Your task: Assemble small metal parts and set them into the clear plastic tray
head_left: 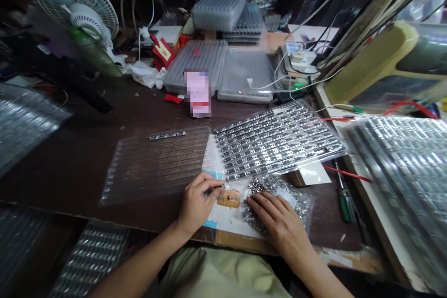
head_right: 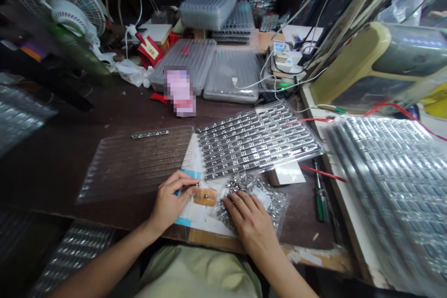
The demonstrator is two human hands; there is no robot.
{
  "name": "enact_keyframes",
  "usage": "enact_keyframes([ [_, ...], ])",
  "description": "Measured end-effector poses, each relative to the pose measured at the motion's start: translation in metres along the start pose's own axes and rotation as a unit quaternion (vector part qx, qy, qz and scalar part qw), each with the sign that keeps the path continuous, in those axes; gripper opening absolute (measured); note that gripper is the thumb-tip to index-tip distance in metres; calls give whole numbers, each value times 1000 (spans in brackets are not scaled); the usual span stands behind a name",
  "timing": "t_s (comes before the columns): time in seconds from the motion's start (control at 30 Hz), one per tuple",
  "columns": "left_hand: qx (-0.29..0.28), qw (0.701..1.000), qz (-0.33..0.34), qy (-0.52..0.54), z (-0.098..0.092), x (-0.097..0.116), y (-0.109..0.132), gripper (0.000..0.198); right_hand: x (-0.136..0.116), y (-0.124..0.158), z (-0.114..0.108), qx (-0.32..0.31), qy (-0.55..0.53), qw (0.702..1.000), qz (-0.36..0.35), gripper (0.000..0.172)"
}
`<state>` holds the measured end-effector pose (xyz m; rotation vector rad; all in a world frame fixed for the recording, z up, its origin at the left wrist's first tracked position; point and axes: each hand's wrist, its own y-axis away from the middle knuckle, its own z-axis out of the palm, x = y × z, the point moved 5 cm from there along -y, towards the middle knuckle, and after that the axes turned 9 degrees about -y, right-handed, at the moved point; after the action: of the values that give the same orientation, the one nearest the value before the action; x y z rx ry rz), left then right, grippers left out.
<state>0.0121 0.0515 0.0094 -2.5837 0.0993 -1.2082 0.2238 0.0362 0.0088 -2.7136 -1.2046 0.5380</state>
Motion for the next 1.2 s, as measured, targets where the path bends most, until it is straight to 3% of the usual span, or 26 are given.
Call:
enact_keyframes([
  [0.2, -63, 996, 51, -21, 15, 19, -4, 10, 2, -7, 2, 70, -57, 995, 36, 33],
  [0.33, -100, 989, 97, -43, 29, 28, 3, 11, 4, -9, -1, 112, -90, 988, 64, 22],
  [0.47, -97, 988, 109, -49, 33, 28, 8, 9, 4, -10, -3, 144, -100, 982, 71, 13],
  [0.9, -90, 988, 123, -27, 34, 25, 10, 8, 9, -11, -15, 166, -189, 963, 100, 11],
  [0.97, -63, 991, 117, -22, 21, 21, -6, 8, 10, -11, -19, 164, -214, 957, 107, 14],
  [1.03, -9, 995, 89, -46, -1, 7, -37, 9, 9, -13, -23, 155, -232, 955, 103, 17],
  [1.13, 62, 988, 28, -139, -36, -29, -95, 10, 5, -16, -24, 134, -249, 955, 95, 15],
  [1.2, 59, 979, 9, -194, -48, -56, -126, 9, 3, -18, -23, 120, -261, 953, 102, 16],
])
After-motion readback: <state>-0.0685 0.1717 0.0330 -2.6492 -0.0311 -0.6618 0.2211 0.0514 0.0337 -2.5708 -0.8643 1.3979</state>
